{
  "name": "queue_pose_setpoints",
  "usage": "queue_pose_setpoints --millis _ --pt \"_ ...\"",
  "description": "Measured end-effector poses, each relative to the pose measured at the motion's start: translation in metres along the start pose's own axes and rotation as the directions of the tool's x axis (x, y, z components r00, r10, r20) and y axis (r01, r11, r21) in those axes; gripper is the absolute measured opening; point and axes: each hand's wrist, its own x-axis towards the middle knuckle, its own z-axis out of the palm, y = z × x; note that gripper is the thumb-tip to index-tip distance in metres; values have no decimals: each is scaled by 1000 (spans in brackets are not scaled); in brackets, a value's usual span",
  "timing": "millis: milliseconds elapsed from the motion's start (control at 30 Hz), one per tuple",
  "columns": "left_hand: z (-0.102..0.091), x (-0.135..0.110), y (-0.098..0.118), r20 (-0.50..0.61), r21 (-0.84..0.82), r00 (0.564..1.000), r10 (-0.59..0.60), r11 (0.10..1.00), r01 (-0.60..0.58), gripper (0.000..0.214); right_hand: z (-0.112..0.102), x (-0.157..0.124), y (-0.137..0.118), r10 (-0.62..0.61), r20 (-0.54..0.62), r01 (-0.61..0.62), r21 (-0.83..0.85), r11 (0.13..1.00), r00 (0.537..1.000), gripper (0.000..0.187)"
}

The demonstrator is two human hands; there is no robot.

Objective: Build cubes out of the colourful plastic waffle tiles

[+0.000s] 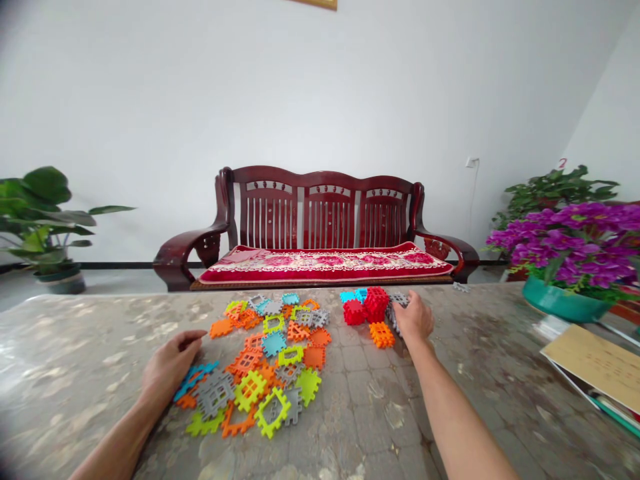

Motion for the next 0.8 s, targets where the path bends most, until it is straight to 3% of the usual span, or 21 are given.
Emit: queue_pose_setpoints --millis 200,367,467,533,667,800 --pt "1 -2 1 -23 -5 1000 5 1000 -5 32 -5 -11 2 -22 -116 35 113 993 993 47" --pt "2 -2 3 -16 -31 1000 -7 1000 6 32 -7 -49 -17 -247 -184 298 347 889 951 39" --pt "3 -2 3 -6 -45 1000 -11 999 11 33 2 -85 -39 -481 -79 464 441 769 873 30" --pt "4 -2 2 9 -48 1000 -8 999 9 34 11 -107 -56 -593 57 504 468 726 803 28" --pt "4 -3 3 14 -53 1000 9 999 -9 33 30 -131 -88 -663 201 563 388 730 721 40" --pt "3 -4 4 13 -35 1000 16 999 -16 32 47 -124 -112 -659 376 584 306 752 651 57"
